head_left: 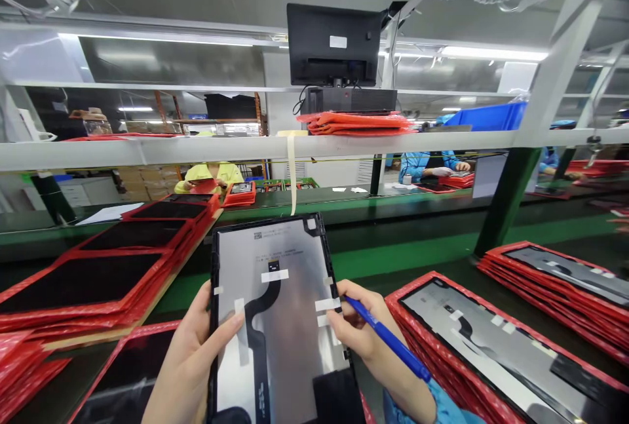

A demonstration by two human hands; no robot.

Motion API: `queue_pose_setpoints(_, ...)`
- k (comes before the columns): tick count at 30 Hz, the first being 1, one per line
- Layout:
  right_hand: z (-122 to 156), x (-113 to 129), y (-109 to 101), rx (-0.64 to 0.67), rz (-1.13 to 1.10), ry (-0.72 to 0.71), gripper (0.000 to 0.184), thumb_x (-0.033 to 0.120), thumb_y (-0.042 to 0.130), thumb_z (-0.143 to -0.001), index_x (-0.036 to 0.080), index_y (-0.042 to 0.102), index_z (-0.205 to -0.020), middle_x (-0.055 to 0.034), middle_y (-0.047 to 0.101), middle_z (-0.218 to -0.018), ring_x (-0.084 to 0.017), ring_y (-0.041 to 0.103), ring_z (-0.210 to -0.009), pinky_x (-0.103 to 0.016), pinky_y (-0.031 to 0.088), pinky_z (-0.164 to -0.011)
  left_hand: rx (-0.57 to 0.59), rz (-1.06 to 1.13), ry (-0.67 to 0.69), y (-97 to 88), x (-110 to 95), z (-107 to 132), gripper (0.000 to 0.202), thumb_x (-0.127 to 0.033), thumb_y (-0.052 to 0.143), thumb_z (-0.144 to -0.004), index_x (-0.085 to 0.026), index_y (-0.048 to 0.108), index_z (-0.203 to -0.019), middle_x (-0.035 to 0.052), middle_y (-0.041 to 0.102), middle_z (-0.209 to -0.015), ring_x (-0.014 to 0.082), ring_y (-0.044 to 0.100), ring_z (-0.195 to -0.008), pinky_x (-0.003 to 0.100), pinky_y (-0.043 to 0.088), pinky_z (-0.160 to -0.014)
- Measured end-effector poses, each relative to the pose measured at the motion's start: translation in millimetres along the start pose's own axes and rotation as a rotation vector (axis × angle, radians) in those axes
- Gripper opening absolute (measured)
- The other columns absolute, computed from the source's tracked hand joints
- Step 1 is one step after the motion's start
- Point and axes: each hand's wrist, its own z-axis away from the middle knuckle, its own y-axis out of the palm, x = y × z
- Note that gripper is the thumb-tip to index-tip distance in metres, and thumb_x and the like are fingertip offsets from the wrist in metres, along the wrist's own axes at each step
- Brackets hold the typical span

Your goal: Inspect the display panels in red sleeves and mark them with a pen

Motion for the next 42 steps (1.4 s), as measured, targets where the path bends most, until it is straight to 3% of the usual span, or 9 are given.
queue_pose_setpoints(17, -3.2, -10.9, 1.0, -0.052, 0.145, -0.045, 0.025, 0.034, 0.056, -0.084, 0.019, 0.049, -0.065, 0.0091, 0.022, -0.054, -0.009, 0.018, -0.051, -0.025, 0.016, -0.047, 0.072, -0.085, 0.091, 0.0, 1.5, 1.8, 0.061, -0.033, 0.081, -0.066, -0.025, 0.054, -0.121, 0.0025, 0.076, -0.096, 0.0232, 0.071, -0.092, 0.026, 0.056, -0.080)
queue_pose_setpoints(20, -9.1, -15.3, 2.4, -0.132, 0.148, -0.071, 0.023, 0.037, 0.062, -0.082, 0.018, 0.057, -0.069, 0.0075, 0.032, -0.055, -0.010, 0.030, -0.050, -0.024, 0.027, -0.048, 0.022, -0.176, 0.205, 2.1, 6.7, 6.6, 0.049, -0.037, 0.078, -0.069, -0.025, 0.058, -0.113, 0.0003, 0.075, -0.084, 0.0186, 0.070, -0.077, 0.023, 0.054, -0.072)
queue_pose_setpoints(22, -11.1, -17.6, 2.2, -0.202, 0.025, -0.077, 0.021, 0.036, 0.073, -0.077, 0.021, 0.065, -0.088, 0.0022, 0.056, -0.071, -0.015, 0.054, -0.066, -0.024, 0.043, -0.062, -0.070, -0.302, 0.352, 2.9, 13.3, 8.8, 0.030, -0.036, 0.077, -0.069, -0.024, 0.065, -0.094, -0.0018, 0.073, -0.073, 0.0149, 0.067, -0.063, 0.020, 0.052, -0.064)
queue_pose_setpoints(24, -10.1, -18.6, 1.4, -0.198, -0.227, -0.072, 0.047, 0.033, 0.078, -0.075, 0.028, 0.059, -0.117, -0.0034, 0.064, -0.114, -0.021, 0.059, -0.107, -0.029, 0.046, -0.090, -0.136, -0.437, 0.533, 3.0, 20.3, 8.5, 0.015, -0.029, 0.078, -0.068, -0.025, 0.069, -0.080, -0.0014, 0.073, -0.069, 0.0148, 0.066, -0.059, 0.020, 0.052, -0.064)
queue_pose_setpoints(27, -4.9, -17.4, 1.4, 0.002, -0.671, -0.015, 0.057, 0.045, 0.071, -0.081, 0.037, 0.049, -0.132, -0.0030, 0.049, -0.145, -0.025, 0.048, -0.130, -0.042, 0.042, -0.103, 0.084, -0.559, 0.763, 1.2, 24.9, 2.6, 0.026, -0.014, 0.068, -0.075, -0.029, 0.077, -0.094, 0.0041, 0.078, -0.092, 0.0224, 0.073, -0.084, 0.028, 0.053, -0.083)
queue_pose_setpoints(30, -0.3, -14.6, 3.6, 0.128, -0.831, 0.103, 0.056, 0.065, 0.066, -0.075, 0.030, 0.064, -0.118, -0.0089, 0.064, -0.130, -0.032, 0.058, -0.119, -0.049, 0.049, -0.093, 0.558, -0.726, 0.838, -3.0, 19.8, -6.5, 0.045, -0.003, 0.056, -0.080, -0.031, 0.070, -0.112, 0.0057, 0.068, -0.119, 0.0274, 0.059, -0.118, 0.039, 0.042, -0.104)
queue_pose_setpoints(32, 1.4, -12.6, 5.4, 0.105, -0.793, 0.157, 0.055, 0.066, 0.072, -0.066, 0.024, 0.072, -0.102, -0.0112, 0.074, -0.109, -0.035, 0.064, -0.110, -0.049, 0.051, -0.088, 0.713, -0.822, 0.838, -5.6, 14.4, -11.3, 0.050, 0.000, 0.053, -0.081, -0.032, 0.066, -0.118, 0.0053, 0.063, -0.125, 0.0271, 0.051, -0.125, 0.043, 0.034, -0.110)
queue_pose_setpoints(39, 5.7, -15.5, 11.9, 0.050, -0.794, 0.171, 0.057, 0.050, 0.085, -0.055, 0.025, 0.070, -0.103, -0.0087, 0.076, -0.098, -0.034, 0.069, -0.097, -0.047, 0.053, -0.084, 0.708, -0.675, 0.851, 2.4, 18.5, 2.5, 0.048, -0.007, 0.072, -0.071, -0.034, 0.070, -0.110, 0.0104, 0.070, -0.113, 0.0349, 0.057, -0.119, 0.056, 0.032, -0.108)
queue_pose_setpoints(42, 5.6, -22.3, 15.8, 0.092, -0.823, 0.139, 0.061, 0.046, 0.086, -0.055, 0.027, 0.066, -0.110, -0.0081, 0.075, -0.101, -0.032, 0.068, -0.100, -0.046, 0.052, -0.087, 0.496, -0.474, 0.935, 15.6, 31.3, 26.1, 0.035, -0.020, 0.076, -0.072, -0.040, 0.073, -0.102, 0.0066, 0.076, -0.094, 0.0309, 0.070, -0.097, 0.055, 0.044, -0.098)
